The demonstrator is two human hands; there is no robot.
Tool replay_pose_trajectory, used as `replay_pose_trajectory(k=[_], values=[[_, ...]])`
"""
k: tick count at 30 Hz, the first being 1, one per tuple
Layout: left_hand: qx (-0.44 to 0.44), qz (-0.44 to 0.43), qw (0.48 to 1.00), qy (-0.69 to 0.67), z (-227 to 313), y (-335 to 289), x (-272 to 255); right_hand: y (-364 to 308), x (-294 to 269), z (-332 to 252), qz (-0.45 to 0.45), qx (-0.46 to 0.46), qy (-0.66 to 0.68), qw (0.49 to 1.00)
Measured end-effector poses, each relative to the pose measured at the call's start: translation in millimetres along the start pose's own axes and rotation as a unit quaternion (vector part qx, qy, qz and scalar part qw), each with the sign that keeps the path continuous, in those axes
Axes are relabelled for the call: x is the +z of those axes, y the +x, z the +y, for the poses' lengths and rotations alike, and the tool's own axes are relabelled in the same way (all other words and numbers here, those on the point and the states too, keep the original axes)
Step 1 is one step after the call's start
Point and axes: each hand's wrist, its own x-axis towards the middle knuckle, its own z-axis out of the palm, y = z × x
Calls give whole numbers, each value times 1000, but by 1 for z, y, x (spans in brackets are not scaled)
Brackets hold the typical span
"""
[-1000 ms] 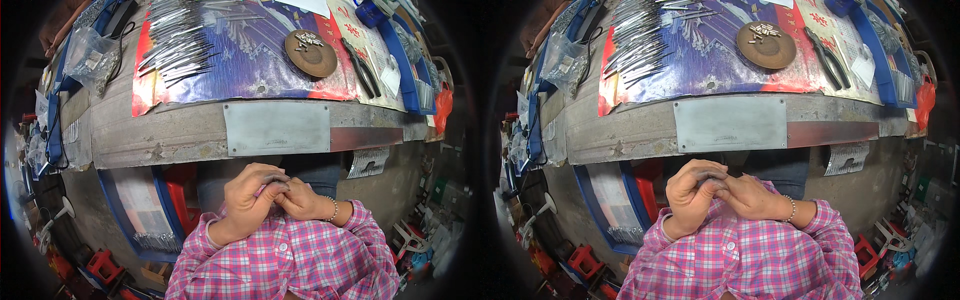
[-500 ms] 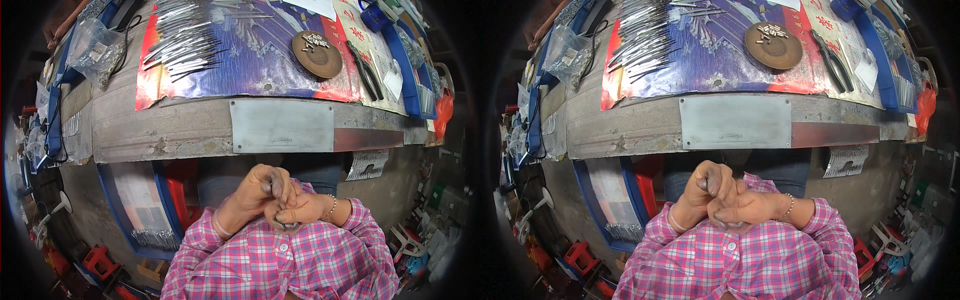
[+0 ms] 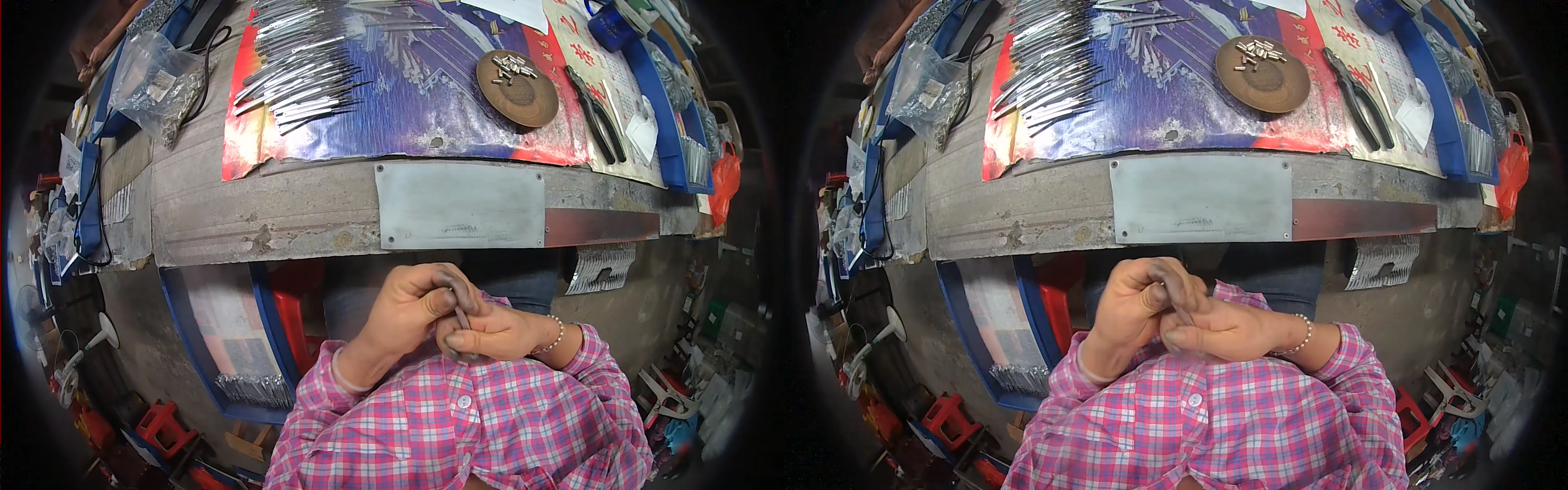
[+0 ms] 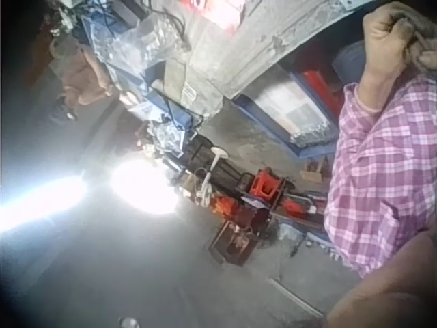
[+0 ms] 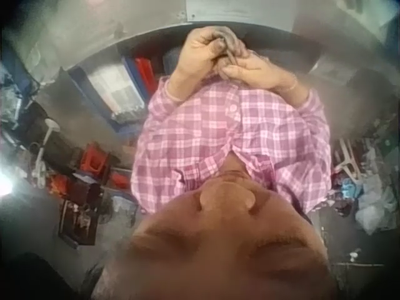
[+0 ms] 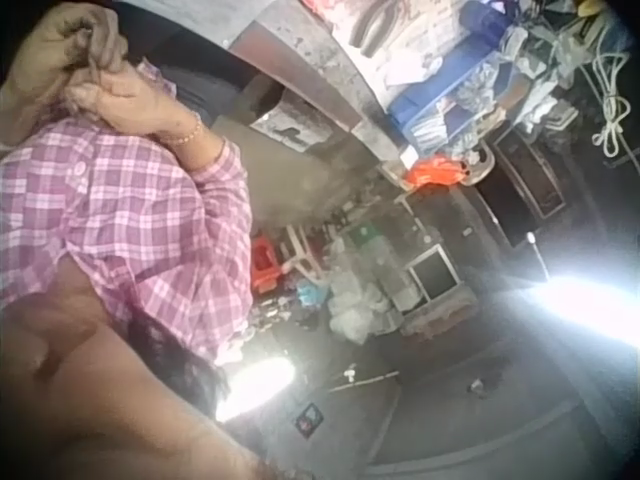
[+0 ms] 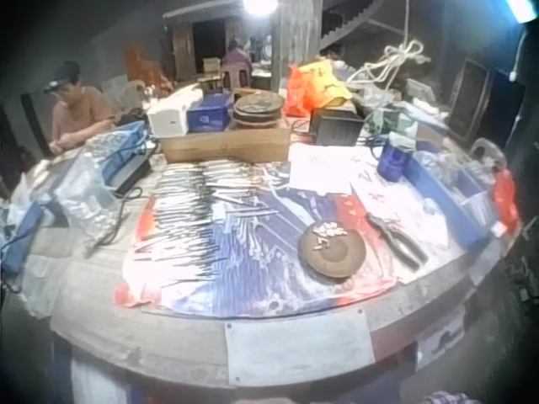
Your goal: The person assembles small metal components by hand and with pliers at a workbench.
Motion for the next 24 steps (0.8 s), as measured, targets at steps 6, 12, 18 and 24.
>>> replay_pose_trajectory(k=[6, 12, 18, 24], values=[[-35, -47, 975, -214, -20, 1, -3, -4, -2, 16, -22, 7, 87, 996], [137, 89, 913, 373, 17, -5, 11, 2, 1, 0, 208, 8, -344, 916], [49, 65, 953, 291, 18, -9, 6, 1, -7, 22, 116, -60, -296, 946], [-65, -99, 972, -203, -16, 1, -18, 2, -3, 10, -71, 68, 132, 986]])
